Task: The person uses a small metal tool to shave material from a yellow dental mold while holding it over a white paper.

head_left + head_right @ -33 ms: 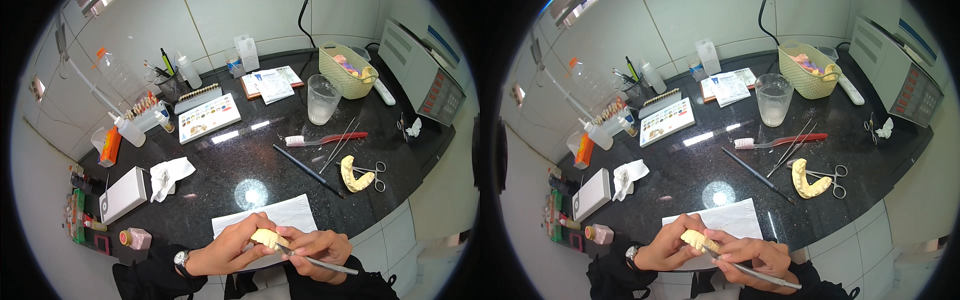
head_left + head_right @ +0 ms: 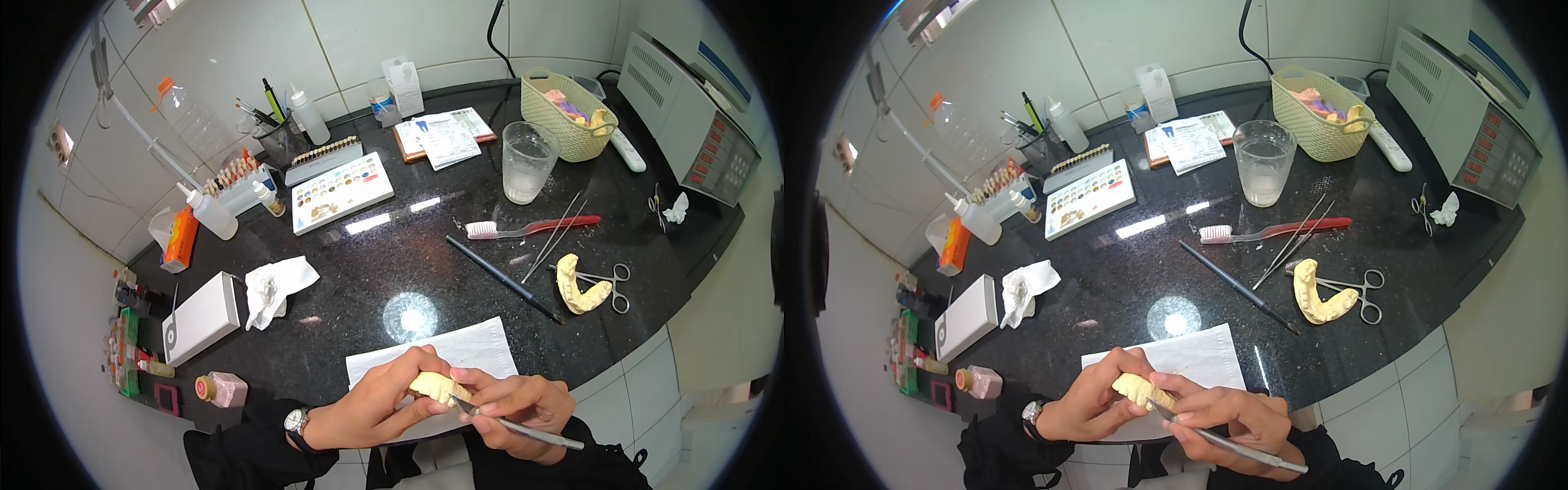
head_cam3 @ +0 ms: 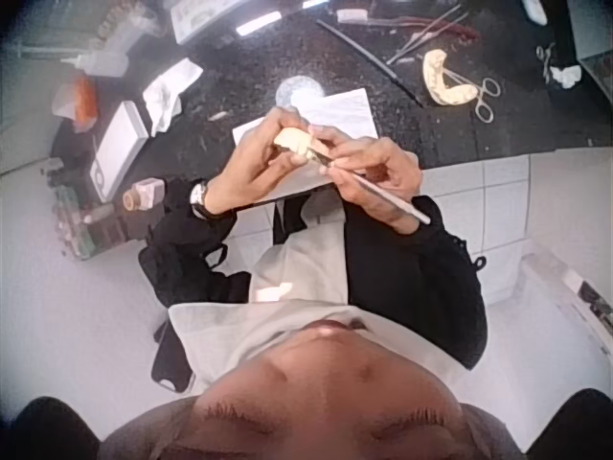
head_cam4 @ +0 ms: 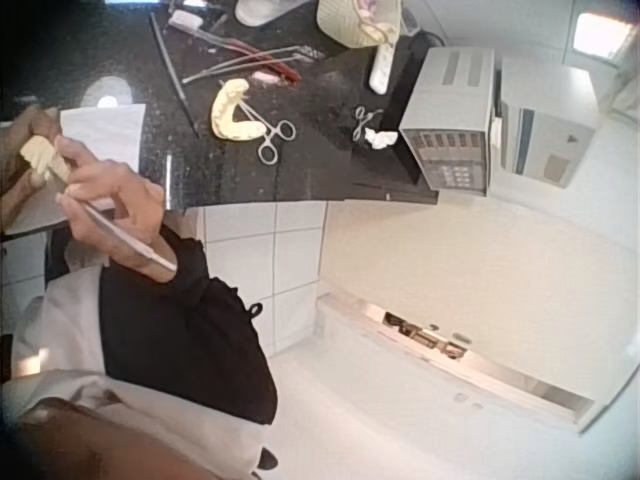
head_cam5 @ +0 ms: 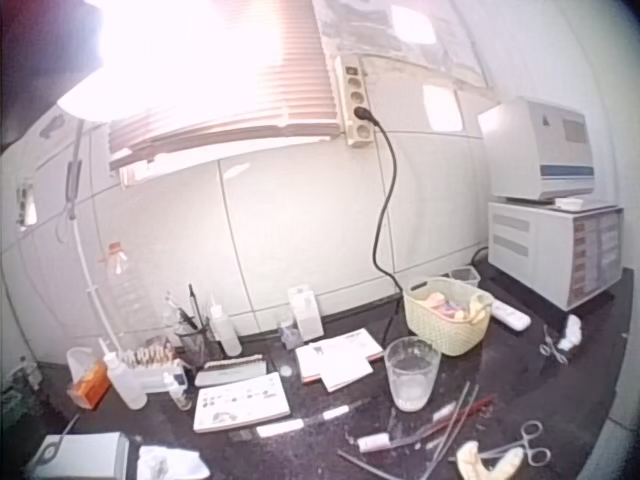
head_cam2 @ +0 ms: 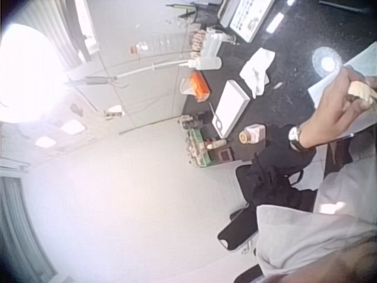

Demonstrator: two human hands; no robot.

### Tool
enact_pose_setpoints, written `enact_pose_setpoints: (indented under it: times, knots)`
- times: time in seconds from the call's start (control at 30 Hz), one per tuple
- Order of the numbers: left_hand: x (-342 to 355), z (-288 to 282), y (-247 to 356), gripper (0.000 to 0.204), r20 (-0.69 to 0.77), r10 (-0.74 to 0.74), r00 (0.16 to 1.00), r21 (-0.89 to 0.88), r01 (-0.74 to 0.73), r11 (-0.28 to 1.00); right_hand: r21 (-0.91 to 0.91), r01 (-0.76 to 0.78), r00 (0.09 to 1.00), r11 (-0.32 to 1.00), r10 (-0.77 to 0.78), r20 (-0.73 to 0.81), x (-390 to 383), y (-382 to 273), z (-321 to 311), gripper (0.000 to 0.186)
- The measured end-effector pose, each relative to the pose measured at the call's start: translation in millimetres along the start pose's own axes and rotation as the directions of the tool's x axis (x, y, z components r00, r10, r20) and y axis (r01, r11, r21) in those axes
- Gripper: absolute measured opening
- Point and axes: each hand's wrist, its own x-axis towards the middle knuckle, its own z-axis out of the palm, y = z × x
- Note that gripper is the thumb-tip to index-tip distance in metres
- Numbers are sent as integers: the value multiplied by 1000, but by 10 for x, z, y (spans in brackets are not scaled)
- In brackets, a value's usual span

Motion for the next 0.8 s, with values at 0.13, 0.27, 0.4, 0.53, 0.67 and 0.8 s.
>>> enact_pose_setpoints:
  times: [0.13, 0.27, 0.4, 0.53, 0.67, 0.8]
  knots:
    - [-10, 10, -25, 25, -10, 22, 1000, -29, -23, 999, -65, -2, 999, 998, 5, 42, 10, -29, -27, 13]
    - [-14, 11, -29, 26, -9, 14, 1000, -46, -14, 999, -52, -17, 998, 998, 20, 61, 25, -29, -39, 14]
    - [-3, -1, -29, 26, -9, 27, 1000, -21, -27, 999, -98, -35, 991, 995, 47, 123, 68, -68, -58, 14]
    - [-11, -4, -26, 26, -8, 8, 1000, -51, -9, 999, -45, -40, 996, 998, 43, 76, 51, -36, -25, 14]
    - [7, -1, -2, 25, 5, 17, 1000, -19, -17, 1000, 5, -26, 1000, 1000, 26, 15, 7, -18, -19, 14]
    - [-10, -3, -32, 24, -1, 10, 1000, -30, -10, 999, -62, -20, 999, 998, 23, 39, 23, -24, -25, 12]
